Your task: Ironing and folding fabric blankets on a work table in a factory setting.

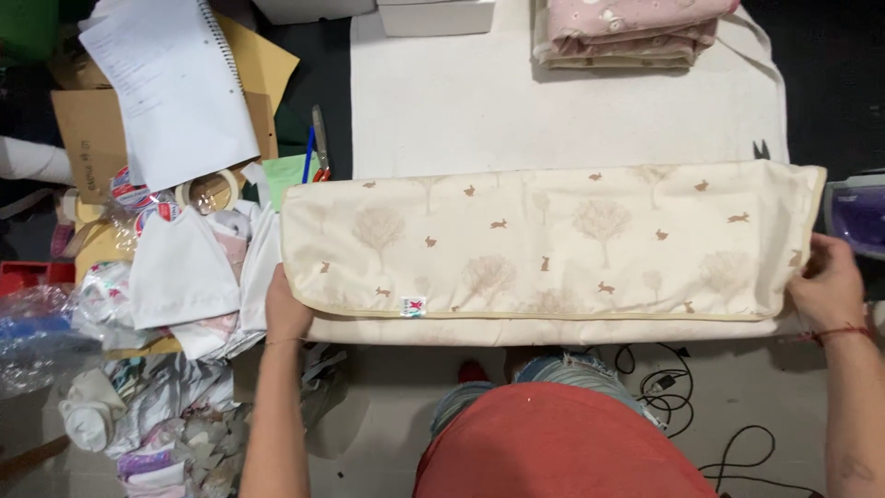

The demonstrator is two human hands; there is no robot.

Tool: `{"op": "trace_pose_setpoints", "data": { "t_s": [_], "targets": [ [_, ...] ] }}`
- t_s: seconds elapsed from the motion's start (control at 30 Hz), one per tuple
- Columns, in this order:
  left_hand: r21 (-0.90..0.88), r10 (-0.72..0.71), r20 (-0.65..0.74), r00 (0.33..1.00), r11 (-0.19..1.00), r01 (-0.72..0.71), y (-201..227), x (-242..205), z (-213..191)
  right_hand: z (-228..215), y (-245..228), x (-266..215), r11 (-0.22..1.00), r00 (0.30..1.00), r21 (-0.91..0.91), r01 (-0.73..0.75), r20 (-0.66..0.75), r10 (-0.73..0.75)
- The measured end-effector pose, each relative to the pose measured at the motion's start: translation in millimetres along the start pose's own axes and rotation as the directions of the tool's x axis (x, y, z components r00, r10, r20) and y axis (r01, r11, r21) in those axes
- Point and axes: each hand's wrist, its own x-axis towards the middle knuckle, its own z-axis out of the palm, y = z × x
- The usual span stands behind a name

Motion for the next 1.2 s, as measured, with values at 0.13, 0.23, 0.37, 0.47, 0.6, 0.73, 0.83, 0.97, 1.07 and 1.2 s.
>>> {"op": "trace_pose_setpoints", "data": {
  "t_s": [0.13, 0.23, 0.37, 0.47, 0.6, 0.73, 0.83, 0.97, 1.07, 1.2],
  "targets": [
    [-0.121, 0.223, -0.009, 0.975, 0.967, -0.223, 13, 13, 1, -13, -6, 29, 0.993, 0.99, -0.097, -0.07, 0.115, 0.081],
    [-0.329, 0.194, -0.112, 0.975, 0.918, -0.221, 35, 5, -10, -24, -49, 38, 0.993, 0.991, 0.02, -0.118, 0.065, 0.116],
    [-0.327, 0.165, -0.295, 0.941, 0.908, -0.261, 46, 9, 3, -10, -15, 64, 0.998, 0.997, 0.024, -0.06, -0.055, 0.061],
    [-0.373, -0.007, -0.308, 0.951, 0.921, -0.114, 29, 23, 27, 23, 12, 71, 0.994, 0.99, 0.069, -0.084, -0.108, 0.091],
    [-0.3, 0.045, -0.445, 0.894, 0.934, -0.196, 28, 22, 18, 12, -49, 53, 0.984, 0.966, -0.173, 0.041, -0.245, -0.083],
    [-0.348, -0.258, -0.124, 0.958, 0.916, 0.201, 51, 15, 3, -9, -124, 43, 0.87, 0.871, -0.035, -0.491, -0.028, 0.491],
    [-0.239, -0.297, -0.009, 0.955, 0.928, 0.286, 58, 17, 8, -7, -131, 43, 0.8, 0.786, -0.218, -0.558, 0.169, 0.594],
    [-0.06, -0.199, -0.097, 0.975, 0.979, 0.194, 41, 30, 13, -5, -81, 49, 0.904, 0.908, 0.088, -0.418, 0.049, 0.416],
    [-0.119, -0.325, -0.018, 0.946, 0.94, 0.32, 75, 17, 7, -16, -101, 45, 0.907, 0.929, 0.222, -0.359, -0.006, 0.369],
    [-0.415, -0.496, 0.093, 0.863, 0.769, 0.487, 80, 26, 9, -8, -85, 52, 0.926, 0.951, 0.262, -0.272, -0.073, 0.301]
  ]
}}
